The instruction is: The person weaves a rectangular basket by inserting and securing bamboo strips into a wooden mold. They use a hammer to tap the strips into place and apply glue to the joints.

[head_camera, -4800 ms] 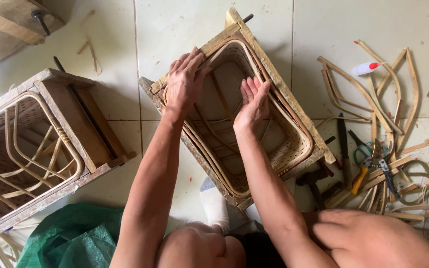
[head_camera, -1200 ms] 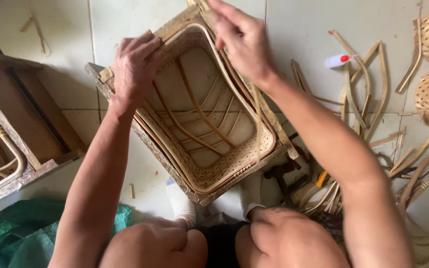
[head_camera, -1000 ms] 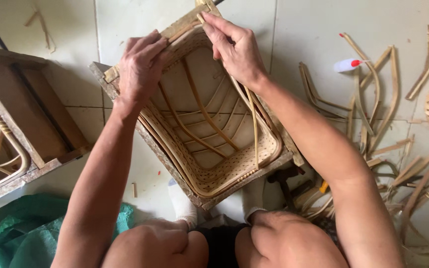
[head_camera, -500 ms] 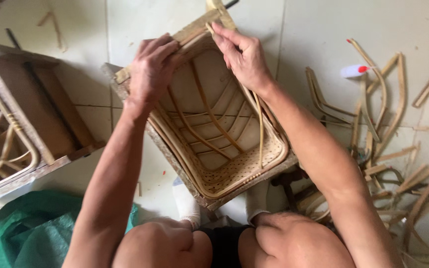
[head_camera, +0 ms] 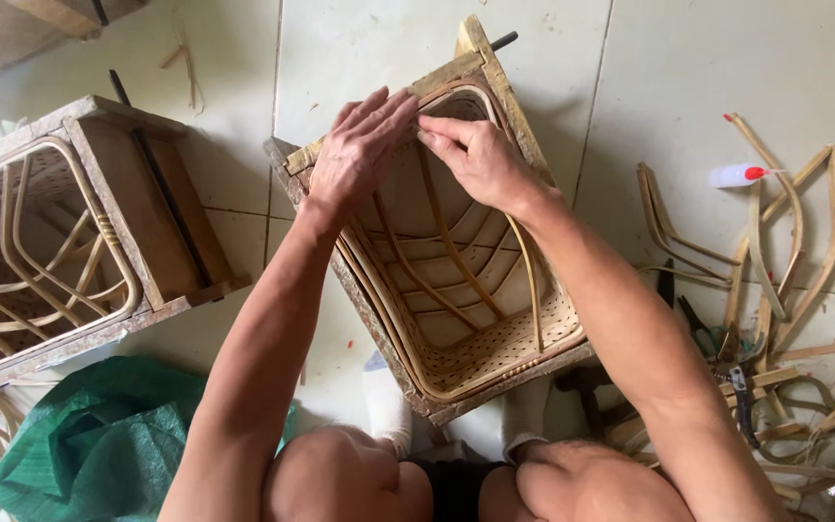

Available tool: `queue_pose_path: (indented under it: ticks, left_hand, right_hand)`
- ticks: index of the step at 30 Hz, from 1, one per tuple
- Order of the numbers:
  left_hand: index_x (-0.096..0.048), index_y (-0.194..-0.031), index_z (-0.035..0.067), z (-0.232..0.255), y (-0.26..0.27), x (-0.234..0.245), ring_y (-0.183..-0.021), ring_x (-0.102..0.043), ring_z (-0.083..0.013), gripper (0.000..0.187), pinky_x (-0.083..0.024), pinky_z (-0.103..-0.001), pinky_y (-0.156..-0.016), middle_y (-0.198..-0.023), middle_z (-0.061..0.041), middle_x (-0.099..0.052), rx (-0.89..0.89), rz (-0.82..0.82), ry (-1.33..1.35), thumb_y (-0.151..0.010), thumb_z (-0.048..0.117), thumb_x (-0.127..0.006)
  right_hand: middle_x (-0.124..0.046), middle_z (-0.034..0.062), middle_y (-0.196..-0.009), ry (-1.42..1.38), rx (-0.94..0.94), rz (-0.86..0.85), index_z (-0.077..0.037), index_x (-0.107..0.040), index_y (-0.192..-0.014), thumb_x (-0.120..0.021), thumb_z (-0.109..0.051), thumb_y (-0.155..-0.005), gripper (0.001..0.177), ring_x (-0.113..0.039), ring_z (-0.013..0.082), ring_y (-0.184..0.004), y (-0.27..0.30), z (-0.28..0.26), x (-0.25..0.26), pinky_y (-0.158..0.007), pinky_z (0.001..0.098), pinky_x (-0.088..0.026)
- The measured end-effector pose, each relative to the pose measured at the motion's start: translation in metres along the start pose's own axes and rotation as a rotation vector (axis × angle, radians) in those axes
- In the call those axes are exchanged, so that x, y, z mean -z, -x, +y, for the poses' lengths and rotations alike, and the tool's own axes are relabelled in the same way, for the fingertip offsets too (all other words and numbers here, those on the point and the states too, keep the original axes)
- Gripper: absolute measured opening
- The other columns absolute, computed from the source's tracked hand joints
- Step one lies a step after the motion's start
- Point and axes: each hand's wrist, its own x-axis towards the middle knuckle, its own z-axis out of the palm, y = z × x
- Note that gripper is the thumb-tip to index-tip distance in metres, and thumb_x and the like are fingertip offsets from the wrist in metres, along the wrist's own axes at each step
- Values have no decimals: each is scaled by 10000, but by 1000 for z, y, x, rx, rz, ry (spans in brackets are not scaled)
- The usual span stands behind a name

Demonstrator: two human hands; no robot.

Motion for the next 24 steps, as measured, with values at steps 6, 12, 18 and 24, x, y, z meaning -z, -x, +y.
queue_pose_path:
  ticks: [6, 12, 18, 24]
  left_hand:
    - [-578, -1488, 163, -5, 1, -3, -1426, -497, -317, 601, -442, -492, -1130, -1519, -61, -582, -40, -91, -105, -913, -4, -642]
    - [-567, -1501, 162, -18, 6, -15, -1455, -479, -311, 540, -424, -483, -1185, -1556, -41, -534, -52, -101, -99, -992, 3, -644]
    - [-560, -1502, 162, -13, 7, -15, -1440, -476, -311, 552, -425, -465, -1193, -1542, -38, -536, -51, -104, -111, -988, -20, -647]
    - [-424, -1580, 125, -9, 2, 19, -1072, -687, -285, 760, -583, -419, -853, -1303, -142, -673, 310, -338, -177, -934, 382, -731]
  right_hand:
    - [-680, 175, -1315, 33, -88, -82, 0, -634, -1341, -585, -248, -1044, 390, -686, 263, -1193, -3, -1, 1, -1029, 349, -546]
    - [-690, 188, -1298, 116, -52, -50, -17, -653, -1334, -591, -263, -1061, 373, -692, 282, -1167, -1, -5, -2, -1010, 386, -543]
    - [-756, 145, -1104, 461, -22, -45, -68, -670, -1321, -597, -317, -1088, 348, -737, 275, -925, 6, 5, -14, -848, 413, -599]
    - [-637, 196, -1317, 899, 503, 334, 17, -565, -1417, -765, -281, -976, 570, -600, 324, -1195, 59, 0, -7, -1090, 523, -490]
